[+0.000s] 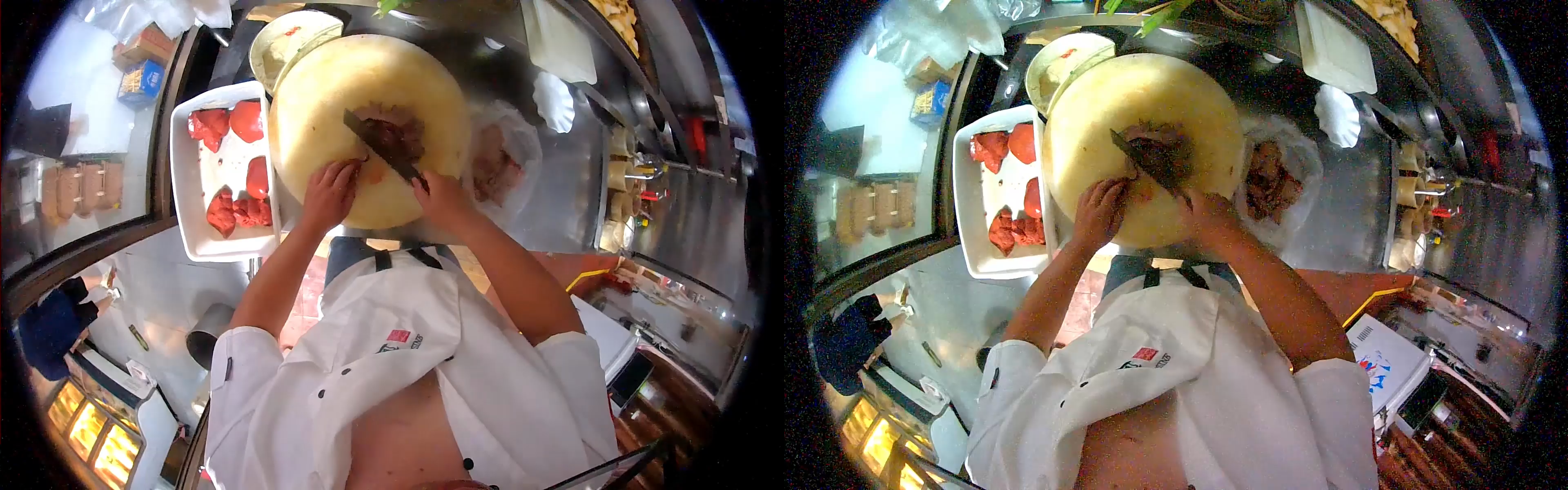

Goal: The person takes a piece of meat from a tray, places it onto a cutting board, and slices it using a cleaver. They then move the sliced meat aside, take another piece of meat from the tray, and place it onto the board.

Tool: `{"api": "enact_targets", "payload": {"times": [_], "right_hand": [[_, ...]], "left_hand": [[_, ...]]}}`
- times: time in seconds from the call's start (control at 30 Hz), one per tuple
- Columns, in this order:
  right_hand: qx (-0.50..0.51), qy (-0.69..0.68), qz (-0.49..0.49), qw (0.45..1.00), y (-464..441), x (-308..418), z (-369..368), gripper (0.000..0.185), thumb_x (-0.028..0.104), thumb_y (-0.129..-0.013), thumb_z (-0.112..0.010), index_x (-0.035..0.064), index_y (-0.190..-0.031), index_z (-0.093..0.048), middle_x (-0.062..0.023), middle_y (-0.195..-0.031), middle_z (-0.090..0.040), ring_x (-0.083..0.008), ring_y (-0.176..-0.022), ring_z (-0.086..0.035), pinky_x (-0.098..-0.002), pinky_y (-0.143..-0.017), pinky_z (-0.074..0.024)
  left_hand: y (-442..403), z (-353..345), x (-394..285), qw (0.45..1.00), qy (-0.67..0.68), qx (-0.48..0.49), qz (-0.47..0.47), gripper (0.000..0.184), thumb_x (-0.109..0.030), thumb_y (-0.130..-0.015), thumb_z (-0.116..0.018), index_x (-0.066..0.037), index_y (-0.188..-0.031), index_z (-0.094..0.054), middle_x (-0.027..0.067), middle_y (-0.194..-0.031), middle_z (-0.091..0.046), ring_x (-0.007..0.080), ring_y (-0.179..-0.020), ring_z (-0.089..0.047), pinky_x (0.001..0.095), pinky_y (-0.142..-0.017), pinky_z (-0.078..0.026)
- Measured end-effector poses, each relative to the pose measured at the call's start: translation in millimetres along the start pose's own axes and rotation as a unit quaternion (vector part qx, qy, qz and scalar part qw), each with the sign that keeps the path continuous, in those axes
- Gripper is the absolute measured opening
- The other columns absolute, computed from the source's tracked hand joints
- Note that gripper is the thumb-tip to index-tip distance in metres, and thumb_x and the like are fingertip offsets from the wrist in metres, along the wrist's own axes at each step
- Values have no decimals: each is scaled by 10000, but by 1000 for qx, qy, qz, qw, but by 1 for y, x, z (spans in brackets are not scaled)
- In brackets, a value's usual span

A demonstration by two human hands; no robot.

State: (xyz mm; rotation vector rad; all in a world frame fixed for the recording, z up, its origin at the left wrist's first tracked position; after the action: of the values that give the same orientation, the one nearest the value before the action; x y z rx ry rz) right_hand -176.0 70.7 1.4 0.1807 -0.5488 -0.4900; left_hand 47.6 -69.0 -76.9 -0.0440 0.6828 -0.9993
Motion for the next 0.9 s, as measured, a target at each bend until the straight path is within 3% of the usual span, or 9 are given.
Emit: {"api": "enact_targets", "payload": {"times": [0.1, 0.2, 0.33, 0.63, 0.9], "right_hand": [[-1, 14, 0, 1000, 2, -2, 3, 293, 338, -994, -596, 45, -982, -605, -242, -829, -694, -466, -783, -667, -555, -696, -527], [17, -11, 13, 1000, 16, 8, 5, 277, 316, -1002, -582, 40, -978, -590, -239, -826, -691, -463, -772, -667, -552, -690, -529], [23, -22, -15, 999, 30, 35, 7, 264, 299, -1008, -571, 37, -975, -577, -236, -813, -690, -465, -760, -667, -558, -692, -529], [60, 15, 22, 998, 40, 45, 7, 262, 288, -1016, -566, 28, -983, -568, -227, -816, -702, -442, -771, -689, -548, -707, -549], [102, -6, -21, 995, 44, 52, 10, 232, 259, -1014, -561, 27, -1006, -545, -238, -819, -700, -452, -766, -684, -545, -709, -550]], "left_hand": [[-5, 6, -6, 999, 3, 24, -46, 462, -149, -857, -723, -75, -1300, -619, 127, -1312, -615, 371, -1174, -583, 461, -952, -484], [-2, 13, -14, 998, 15, 54, -38, 412, -158, -862, -728, -81, -1257, -639, 114, -1284, -634, 365, -1160, -594, 453, -957, -490], [2, 6, -12, 998, 39, 24, -37, 368, -160, -875, -720, -74, -1226, -654, 107, -1251, -653, 357, -1154, -599, 453, -986, -489], [4, -13, 8, 997, 41, 31, -65, 322, -135, -869, -688, -61, -1183, -682, 122, -1215, -653, 366, -1141, -578, 458, -986, -489], [-4, -8, 11, 993, 58, 71, -71, 295, -106, -867, -653, -42, -1154, -677, 140, -1172, -643, 379, -1105, -569, 448, -970, -488]]}}
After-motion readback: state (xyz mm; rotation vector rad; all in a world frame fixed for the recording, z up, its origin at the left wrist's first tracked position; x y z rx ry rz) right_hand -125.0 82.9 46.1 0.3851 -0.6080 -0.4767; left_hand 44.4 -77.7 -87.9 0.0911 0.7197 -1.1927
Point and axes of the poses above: each hand's wrist, its own y-axis away from the middle knuckle, its own z-axis out of the back of the hand, x = y × z, the point moved 1 cm from there along -y, towards the middle knuckle
